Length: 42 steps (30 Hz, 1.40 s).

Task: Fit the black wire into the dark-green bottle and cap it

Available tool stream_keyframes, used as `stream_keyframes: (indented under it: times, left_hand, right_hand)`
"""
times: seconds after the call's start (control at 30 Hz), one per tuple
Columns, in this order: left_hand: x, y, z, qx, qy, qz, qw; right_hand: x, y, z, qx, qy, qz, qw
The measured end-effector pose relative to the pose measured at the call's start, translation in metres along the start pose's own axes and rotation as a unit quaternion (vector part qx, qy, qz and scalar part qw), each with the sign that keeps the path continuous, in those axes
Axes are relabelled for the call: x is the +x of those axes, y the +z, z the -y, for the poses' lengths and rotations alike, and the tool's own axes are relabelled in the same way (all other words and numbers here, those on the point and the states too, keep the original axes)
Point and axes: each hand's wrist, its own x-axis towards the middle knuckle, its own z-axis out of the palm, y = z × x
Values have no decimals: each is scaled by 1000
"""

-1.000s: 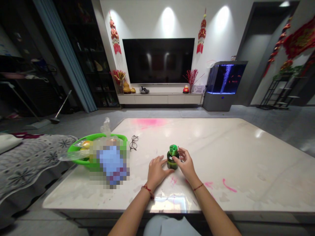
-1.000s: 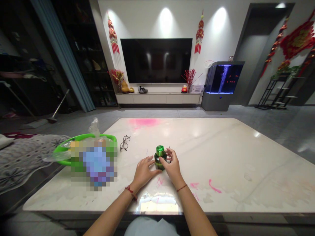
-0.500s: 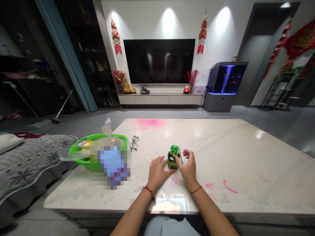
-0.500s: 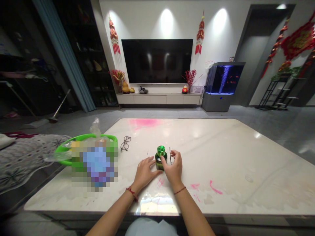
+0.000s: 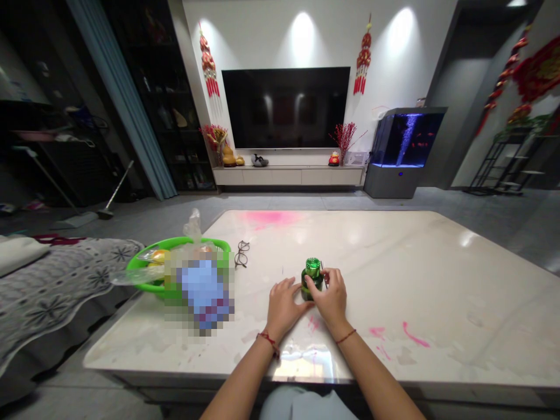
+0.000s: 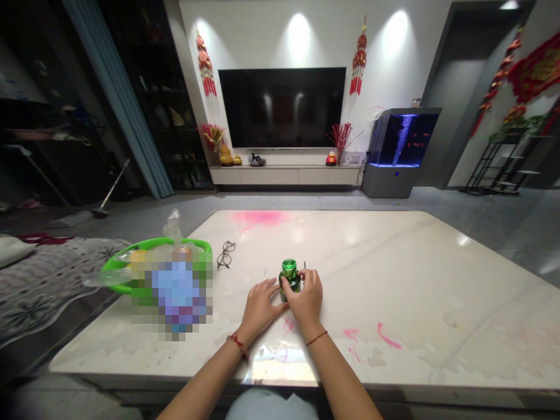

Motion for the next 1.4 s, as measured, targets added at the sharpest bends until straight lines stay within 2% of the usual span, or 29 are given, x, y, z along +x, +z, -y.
stream_keyframes:
  times: [0.47,0.93,1.4]
  left_hand:
    - [-1,-1,-1,2,4,-6,1000]
    - [-1,-2,-2,6,8,-9,1000]
    - [0,0,-1,9,13,-18,1000]
  right_hand:
    - [-2,-4,-6,51,1,28,998]
    - [-2,-4,-6,55,15,41,998]
    - [-3,-2,-8,59,7,30,998]
